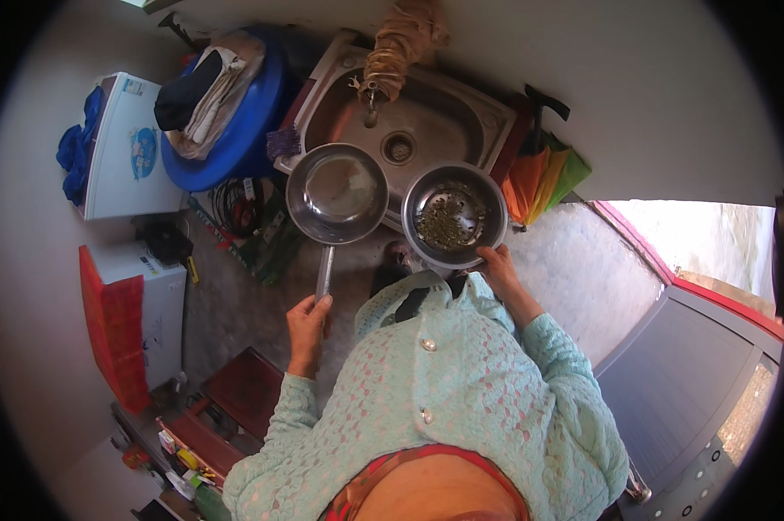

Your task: The person pours water from a saucepan into a bowl of green leafy vegetables, then mixes the contents by hand. The person then walks through the house and outside.

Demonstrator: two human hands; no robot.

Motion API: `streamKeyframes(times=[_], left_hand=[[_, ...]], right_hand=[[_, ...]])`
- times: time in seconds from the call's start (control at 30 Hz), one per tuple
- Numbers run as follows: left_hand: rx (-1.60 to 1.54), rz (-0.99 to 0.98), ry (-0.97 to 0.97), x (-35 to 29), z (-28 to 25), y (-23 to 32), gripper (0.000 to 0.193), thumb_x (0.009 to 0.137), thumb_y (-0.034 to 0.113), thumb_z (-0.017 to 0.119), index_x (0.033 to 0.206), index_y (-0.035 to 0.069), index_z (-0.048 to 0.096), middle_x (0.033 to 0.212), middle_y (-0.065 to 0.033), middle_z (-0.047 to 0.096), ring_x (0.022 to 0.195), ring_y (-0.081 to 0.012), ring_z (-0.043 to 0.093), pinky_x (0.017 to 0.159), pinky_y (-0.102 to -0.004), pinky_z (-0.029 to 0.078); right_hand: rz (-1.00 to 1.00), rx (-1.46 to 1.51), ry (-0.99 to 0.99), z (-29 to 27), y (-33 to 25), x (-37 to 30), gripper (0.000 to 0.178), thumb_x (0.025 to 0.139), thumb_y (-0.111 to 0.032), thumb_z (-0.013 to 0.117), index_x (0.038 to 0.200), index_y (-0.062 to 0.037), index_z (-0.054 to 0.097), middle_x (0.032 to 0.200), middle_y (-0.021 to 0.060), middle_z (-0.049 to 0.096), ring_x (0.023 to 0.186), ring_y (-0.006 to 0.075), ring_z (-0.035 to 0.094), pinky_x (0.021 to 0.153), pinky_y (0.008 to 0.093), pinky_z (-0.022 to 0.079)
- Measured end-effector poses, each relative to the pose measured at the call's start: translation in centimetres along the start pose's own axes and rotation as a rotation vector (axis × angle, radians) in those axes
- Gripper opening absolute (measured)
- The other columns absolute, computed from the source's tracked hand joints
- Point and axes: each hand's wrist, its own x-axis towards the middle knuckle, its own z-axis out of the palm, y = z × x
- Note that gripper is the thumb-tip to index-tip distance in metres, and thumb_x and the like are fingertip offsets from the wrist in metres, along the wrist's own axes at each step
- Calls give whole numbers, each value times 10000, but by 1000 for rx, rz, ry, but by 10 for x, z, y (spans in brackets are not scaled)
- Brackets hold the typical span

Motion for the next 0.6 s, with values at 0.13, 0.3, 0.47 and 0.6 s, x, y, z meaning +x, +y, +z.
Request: streamKeyframes(times=[0.13,0.3,0.47,0.6], left_hand=[[55,-18,-33,9,-2,8,266,788,264,584,627,64,512,484,15,445,369,-58,390,344,-209,272],[6,-55,-76,28,-1,3,268,787,281,587,652,62,513,514,2,474,374,-65,411,345,-206,298],[-28,-94,-92,40,11,11,242,788,261,584,672,60,516,537,-8,490,381,-67,426,341,-204,309],[-46,-121,-118,45,20,8,220,788,249,585,698,59,520,540,-11,492,387,-67,434,340,-199,317]], right_hand=[[-27,34,53,-3,-1,-4,176,777,-71,513,930,16,498,828,103,601,650,198,609,518,304,530],[-41,47,115,9,-19,-23,176,778,-51,502,937,23,497,828,127,601,656,234,614,538,328,535],[-65,57,87,-4,-24,-29,166,777,-56,511,921,29,512,823,135,604,653,236,612,540,331,531],[-68,54,154,1,-30,-38,173,784,-51,487,938,27,504,820,114,598,632,203,604,545,322,527]])
